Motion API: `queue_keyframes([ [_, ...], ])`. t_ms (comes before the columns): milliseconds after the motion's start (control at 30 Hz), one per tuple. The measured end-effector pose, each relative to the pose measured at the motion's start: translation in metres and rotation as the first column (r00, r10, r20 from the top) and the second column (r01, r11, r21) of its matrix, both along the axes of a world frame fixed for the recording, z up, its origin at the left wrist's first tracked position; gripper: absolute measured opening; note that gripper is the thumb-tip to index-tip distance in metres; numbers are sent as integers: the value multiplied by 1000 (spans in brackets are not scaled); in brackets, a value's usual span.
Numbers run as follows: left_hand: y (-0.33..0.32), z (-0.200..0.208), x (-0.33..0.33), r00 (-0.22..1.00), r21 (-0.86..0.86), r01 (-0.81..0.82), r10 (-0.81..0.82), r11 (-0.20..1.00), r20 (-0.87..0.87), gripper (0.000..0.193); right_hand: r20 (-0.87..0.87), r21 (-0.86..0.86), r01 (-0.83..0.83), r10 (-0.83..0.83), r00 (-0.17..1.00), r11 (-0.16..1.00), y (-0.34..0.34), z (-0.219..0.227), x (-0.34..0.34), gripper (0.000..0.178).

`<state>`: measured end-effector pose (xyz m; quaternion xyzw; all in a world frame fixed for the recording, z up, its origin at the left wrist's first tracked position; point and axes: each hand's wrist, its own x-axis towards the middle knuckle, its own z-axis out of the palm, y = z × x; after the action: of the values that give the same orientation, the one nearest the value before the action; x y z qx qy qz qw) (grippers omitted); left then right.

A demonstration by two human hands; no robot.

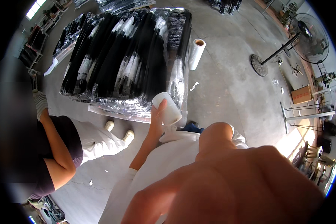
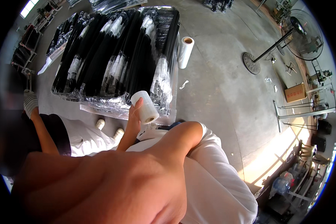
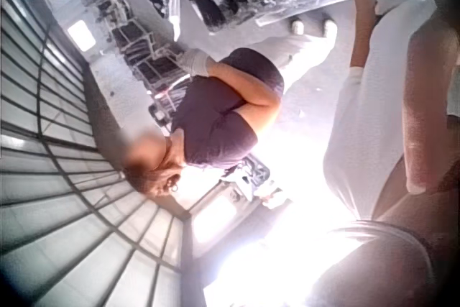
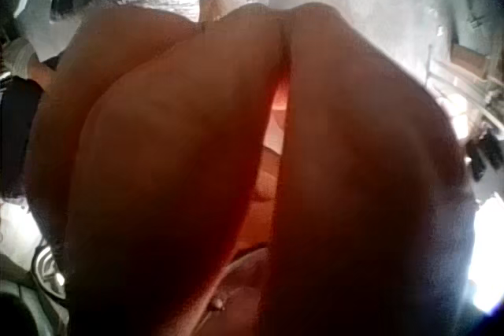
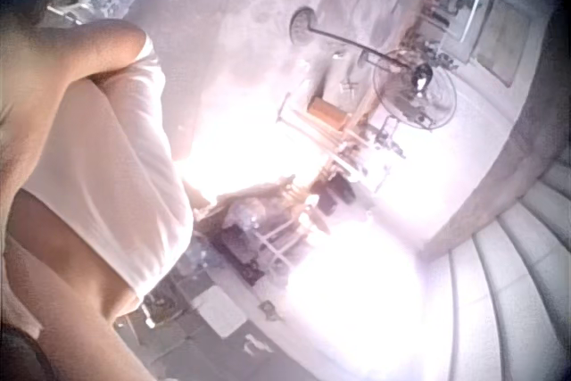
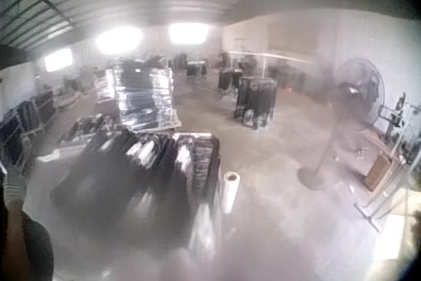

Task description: The person wraps a stack of black metal chairs with clear plastic stretch wrap. They retrieve a roll of wrap from a shelf, tear off a piece, and apply it to the stack, smoothing it down. Another person is present in the background, also handling wrapped items.

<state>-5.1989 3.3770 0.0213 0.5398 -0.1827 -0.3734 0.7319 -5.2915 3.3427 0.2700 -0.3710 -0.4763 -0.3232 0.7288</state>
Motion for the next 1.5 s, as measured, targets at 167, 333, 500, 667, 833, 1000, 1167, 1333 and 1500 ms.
queue_keyframes([
  [167, -1, -34, 9, 976, -165, -45, 78, 985, 201, 55, -11, -54, -70, 69, 998, 996, 5, 8, 6, 41],
  [333, -17, -18, 11, 959, 173, -116, 155, 978, -236, 66, -59, -103, -89, 83, 995, 991, -2, 8, 10, 44],
  [500, -5, -34, 36, 973, 201, -151, 182, 968, -145, 76, -283, -150, -92, 47, 958, 984, -26, -14, 21, 47],
  [667, -11, -50, 29, 946, 179, -242, 273, 954, -174, 83, -768, -454, 158, -475, 430, 877, -70, -110, 34, 43],
  [833, -8, -38, 31, 883, 161, -320, 356, 934, -306, 80, -838, -545, 163, -526, -147, 822, -80, -250, 35, 50],
  [1000, -7, -29, 18, 906, 150, -348, 373, 925, -198, 66, -970, -174, 221, -128, -207, 960, -53, -260, 25, 62],
  [1167, -13, -35, 10, 945, 95, -303, 312, 948, -101, 55, -944, -280, 132, -248, -220, 951, -53, -256, 13, 63],
  [1333, -18, -22, 1, 969, 4, -235, 235, 972, -81, 45, -923, -341, 209, -286, -257, 916, -53, -253, 3, 59],
  [1500, -22, -39, -5, 976, -17, -215, 215, 976, 18, 54, -911, -394, 268, -335, -240, 879, -50, -248, -5, 57],
])
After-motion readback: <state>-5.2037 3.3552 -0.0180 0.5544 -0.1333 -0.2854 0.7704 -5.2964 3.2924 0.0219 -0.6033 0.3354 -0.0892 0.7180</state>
